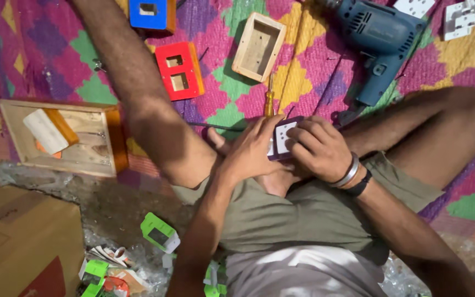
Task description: The person sits on a patterned mat and assembles electrical outlet components into wooden frames. They use a corded drill to drive screws into the frames and a screwdriver to tighten internal screws on the outlet modules. The person handles multiple outlet frames and white plastic outlet modules, placing finished units aside.
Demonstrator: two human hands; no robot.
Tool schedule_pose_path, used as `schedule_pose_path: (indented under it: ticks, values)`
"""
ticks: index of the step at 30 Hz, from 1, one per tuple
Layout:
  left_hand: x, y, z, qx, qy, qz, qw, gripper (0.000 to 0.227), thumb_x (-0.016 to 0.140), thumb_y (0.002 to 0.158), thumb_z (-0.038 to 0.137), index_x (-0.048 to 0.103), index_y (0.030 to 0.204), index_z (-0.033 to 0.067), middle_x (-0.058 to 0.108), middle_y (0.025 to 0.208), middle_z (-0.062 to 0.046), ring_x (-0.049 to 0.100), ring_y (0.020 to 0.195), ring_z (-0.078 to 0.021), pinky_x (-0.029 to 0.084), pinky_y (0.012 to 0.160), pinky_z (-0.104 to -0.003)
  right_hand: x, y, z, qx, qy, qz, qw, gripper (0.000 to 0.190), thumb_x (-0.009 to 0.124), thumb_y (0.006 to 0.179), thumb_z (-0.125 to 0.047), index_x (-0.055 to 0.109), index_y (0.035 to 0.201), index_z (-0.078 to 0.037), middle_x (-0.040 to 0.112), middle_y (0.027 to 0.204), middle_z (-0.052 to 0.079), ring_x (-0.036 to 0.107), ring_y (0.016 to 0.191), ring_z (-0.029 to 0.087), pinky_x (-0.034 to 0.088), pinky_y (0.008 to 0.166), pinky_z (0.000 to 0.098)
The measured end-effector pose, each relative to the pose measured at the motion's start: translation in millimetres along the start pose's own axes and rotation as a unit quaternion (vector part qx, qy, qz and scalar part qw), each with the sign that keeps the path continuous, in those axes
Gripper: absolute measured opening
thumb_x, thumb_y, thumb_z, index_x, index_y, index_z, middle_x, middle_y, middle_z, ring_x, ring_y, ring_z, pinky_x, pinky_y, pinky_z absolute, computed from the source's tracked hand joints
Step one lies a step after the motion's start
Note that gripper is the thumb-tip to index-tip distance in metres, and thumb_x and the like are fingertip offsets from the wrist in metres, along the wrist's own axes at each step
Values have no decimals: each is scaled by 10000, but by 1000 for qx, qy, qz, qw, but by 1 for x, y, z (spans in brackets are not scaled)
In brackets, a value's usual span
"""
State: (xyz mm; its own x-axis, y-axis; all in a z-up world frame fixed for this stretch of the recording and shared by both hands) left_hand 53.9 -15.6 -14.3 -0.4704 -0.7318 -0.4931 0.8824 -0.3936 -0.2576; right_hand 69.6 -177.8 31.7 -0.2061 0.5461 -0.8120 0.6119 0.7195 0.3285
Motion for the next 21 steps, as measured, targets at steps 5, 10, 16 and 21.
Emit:
schedule_pose_path:
  ticks: [5,10,16,21]
  values:
    - [-9,5,-12,-74,91,39,992,927,926,663,243,451,1432,39,535,1296,-229,499,1213,-448,429,1038,-539,10,0,24,126,73,-22,989,416,787,781,-206,673,1147,-46,609,1255,167,622,1094,375,519,909,470]
    - [-17,1,-24,-87,110,135,981,926,915,616,218,459,1400,33,511,1304,-231,482,1218,-470,428,1028,-549,-4,-54,97,366,-130,82,918,638,888,872,-209,559,1381,-8,532,1455,248,497,1364,443,434,1163,537]
    - [-13,-2,-22,-41,114,136,983,931,912,607,209,470,1409,44,487,1312,-229,485,1218,-458,434,1025,-554,23,-109,148,437,-104,70,891,1005,867,899,-210,232,1623,78,374,1607,311,390,1498,479,359,1284,487]
    - [8,-7,-39,-26,101,117,988,938,904,626,237,460,1432,57,489,1287,-231,489,1190,-451,441,1023,-560,36,-124,162,401,-112,68,907,1047,840,876,-142,170,1656,62,314,1668,282,322,1576,434,313,1345,457]
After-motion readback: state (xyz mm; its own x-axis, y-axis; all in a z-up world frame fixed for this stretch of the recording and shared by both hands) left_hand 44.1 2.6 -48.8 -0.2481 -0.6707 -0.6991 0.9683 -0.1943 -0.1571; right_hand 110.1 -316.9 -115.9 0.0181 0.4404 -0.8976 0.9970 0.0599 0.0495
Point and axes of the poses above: each hand's wrist, its own y-axis towards the middle knuckle, its own x-axis out of the palm, z = x × y, the point moved 5 cm from there along y, towards the middle knuckle
